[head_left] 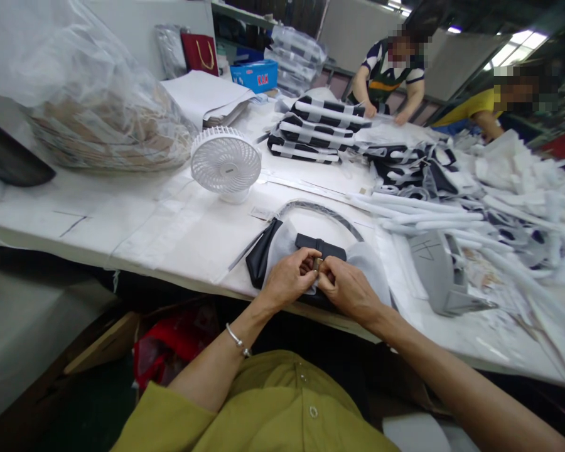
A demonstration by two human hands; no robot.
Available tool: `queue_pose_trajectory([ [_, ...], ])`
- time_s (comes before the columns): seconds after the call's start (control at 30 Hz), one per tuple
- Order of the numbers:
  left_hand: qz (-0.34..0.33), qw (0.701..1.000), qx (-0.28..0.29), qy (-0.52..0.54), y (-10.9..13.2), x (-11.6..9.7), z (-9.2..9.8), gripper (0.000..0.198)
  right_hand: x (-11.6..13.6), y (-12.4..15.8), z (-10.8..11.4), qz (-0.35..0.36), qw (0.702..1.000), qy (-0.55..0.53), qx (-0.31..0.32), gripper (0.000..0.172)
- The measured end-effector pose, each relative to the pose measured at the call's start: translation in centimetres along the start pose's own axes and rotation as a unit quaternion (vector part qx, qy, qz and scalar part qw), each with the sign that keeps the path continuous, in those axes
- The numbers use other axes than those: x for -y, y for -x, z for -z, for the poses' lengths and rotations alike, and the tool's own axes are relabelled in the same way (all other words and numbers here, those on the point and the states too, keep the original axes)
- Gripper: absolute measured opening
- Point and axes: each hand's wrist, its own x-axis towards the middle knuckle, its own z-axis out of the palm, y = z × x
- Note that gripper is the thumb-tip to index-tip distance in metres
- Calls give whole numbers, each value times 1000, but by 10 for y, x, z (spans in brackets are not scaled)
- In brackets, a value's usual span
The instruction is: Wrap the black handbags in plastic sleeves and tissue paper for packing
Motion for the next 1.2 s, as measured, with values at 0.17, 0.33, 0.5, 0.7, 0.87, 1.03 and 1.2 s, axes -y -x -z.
queue_pose_trajectory([
  [0.17, 0, 999, 21, 28, -1, -2, 2, 45, -3, -4, 7, -34, 994, -106, -15, 10],
  [0.33, 19, 998, 19, 51, -2, -1, 2, 37, -3, -8, 17, -150, 963, -225, 10, 19],
  [0.5, 28, 996, 20, 85, -4, 2, 3, 34, 4, -13, 24, -265, 909, -316, 62, 21],
  [0.7, 21, 994, 6, 108, -4, 3, 4, 33, -4, -12, 24, -266, 858, -423, 118, 28],
  [0.87, -36, 998, -32, 33, 6, 3, 2, 23, -10, -15, 29, -291, 773, -526, 206, 20],
  [1.03, -95, 990, -94, -50, 16, 10, -3, 15, -1, -16, 32, -346, 694, -575, 262, 16],
  [1.2, -117, 983, -124, -68, 20, 14, -6, 11, 9, -7, 27, -381, 623, -644, 229, 13],
])
